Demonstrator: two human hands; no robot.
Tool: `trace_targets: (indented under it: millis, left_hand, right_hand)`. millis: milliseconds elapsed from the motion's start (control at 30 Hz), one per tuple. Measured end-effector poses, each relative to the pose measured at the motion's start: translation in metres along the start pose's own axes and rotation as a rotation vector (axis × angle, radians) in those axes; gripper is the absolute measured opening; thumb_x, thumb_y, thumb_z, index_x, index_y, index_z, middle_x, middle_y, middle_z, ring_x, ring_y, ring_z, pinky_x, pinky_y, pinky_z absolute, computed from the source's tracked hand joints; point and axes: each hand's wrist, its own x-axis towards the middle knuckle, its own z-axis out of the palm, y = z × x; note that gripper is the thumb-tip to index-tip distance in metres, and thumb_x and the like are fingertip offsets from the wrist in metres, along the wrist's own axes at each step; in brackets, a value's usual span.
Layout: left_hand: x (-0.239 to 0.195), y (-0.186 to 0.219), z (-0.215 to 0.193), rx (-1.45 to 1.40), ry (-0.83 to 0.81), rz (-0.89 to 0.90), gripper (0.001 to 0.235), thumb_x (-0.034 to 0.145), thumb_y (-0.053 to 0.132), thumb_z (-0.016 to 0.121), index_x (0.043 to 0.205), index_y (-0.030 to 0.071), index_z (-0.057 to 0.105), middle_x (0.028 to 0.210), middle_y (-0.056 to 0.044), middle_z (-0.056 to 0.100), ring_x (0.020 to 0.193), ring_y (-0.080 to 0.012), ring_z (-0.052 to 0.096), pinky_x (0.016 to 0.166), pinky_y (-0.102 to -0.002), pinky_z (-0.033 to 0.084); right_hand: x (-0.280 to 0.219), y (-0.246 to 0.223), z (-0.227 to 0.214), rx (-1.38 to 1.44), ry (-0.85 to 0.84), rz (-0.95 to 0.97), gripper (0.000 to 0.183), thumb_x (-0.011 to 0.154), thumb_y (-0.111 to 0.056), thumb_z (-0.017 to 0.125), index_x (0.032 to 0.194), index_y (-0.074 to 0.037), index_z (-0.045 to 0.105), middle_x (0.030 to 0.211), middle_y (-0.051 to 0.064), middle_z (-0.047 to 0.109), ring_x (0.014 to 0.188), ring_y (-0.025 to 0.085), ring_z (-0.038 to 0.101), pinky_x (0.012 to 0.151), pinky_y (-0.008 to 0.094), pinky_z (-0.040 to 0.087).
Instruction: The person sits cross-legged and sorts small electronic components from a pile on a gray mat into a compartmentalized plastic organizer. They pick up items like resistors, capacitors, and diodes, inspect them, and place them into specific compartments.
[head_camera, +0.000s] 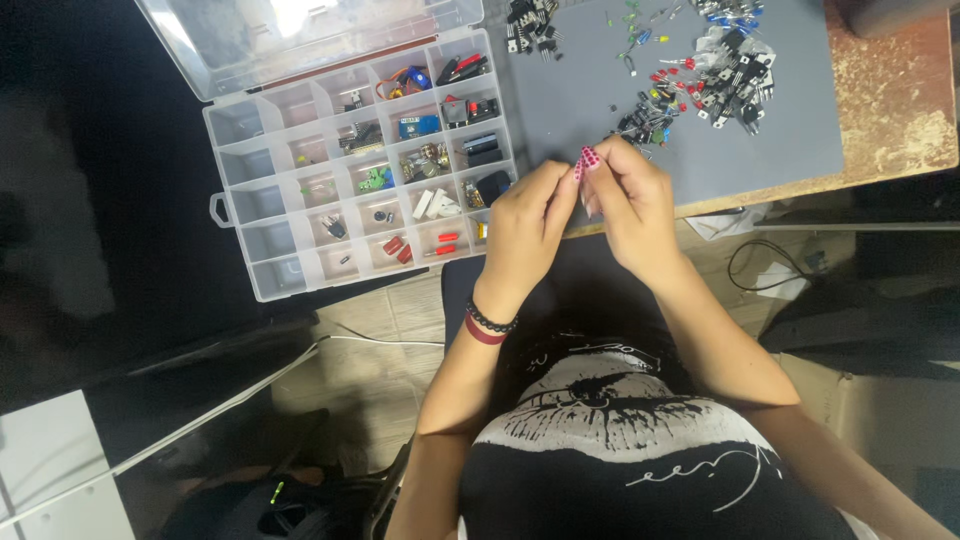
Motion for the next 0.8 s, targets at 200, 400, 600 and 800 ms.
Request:
trace_targets:
  millis: [200, 400, 600, 800]
  left_hand:
    - [-0.004, -0.008, 0.007, 0.106, 0.044, 0.037, 0.022, 0.106, 0.022, 0.056, 0.089, 0.011, 0.063, 0.061, -0.009, 0.059, 0.064, -0.0267, 0.067, 0.06, -0.033, 0.056]
    - [-0.005, -0.009, 0.005, 0.05, 0.029, -0.004, 0.026, 0.108, 0.022, 0.052, 0.085, 0.012, 0.061, 0.058, -0.008, 0.057, 0.059, -0.0248, 0.065, 0.059, -0.032, 0.055]
    - [-0.004, -0.006, -0.001, -0.217, -0.009, -0.077, 0.026, 0.107, 0.021, 0.054, 0.083, 0.012, 0.057, 0.056, -0.005, 0.056, 0.058, -0.0203, 0.063, 0.059, -0.03, 0.052]
    - [-0.002, 0.0, -0.005, -0.425, -0.062, -0.129, 0.027, 0.107, 0.017, 0.053, 0.082, 0.011, 0.061, 0.051, -0.003, 0.056, 0.053, -0.0123, 0.059, 0.061, -0.027, 0.052]
  right_hand:
    - [-0.003, 0.003, 0.0, -0.358, 0.069, -0.106, 0.024, 0.111, -0.007, 0.06, 0.089, -0.001, 0.067, 0.061, 0.01, 0.058, 0.061, 0.028, 0.058, 0.063, 0.037, 0.05]
    - [-0.001, 0.005, 0.0, -0.358, 0.051, -0.144, 0.024, 0.11, -0.007, 0.063, 0.087, -0.001, 0.066, 0.061, 0.014, 0.056, 0.059, 0.031, 0.058, 0.059, 0.039, 0.048]
    - [-0.002, 0.007, 0.005, 0.232, -0.068, 0.017, 0.028, 0.112, -0.009, 0.048, 0.087, -0.001, 0.058, 0.057, 0.005, 0.053, 0.054, 0.011, 0.052, 0.055, 0.023, 0.043]
    - [-0.011, 0.031, 0.008, 0.547, -0.052, 0.209, 0.029, 0.112, -0.016, 0.044, 0.09, -0.002, 0.055, 0.064, 0.011, 0.057, 0.048, 0.01, 0.054, 0.047, 0.02, 0.04]
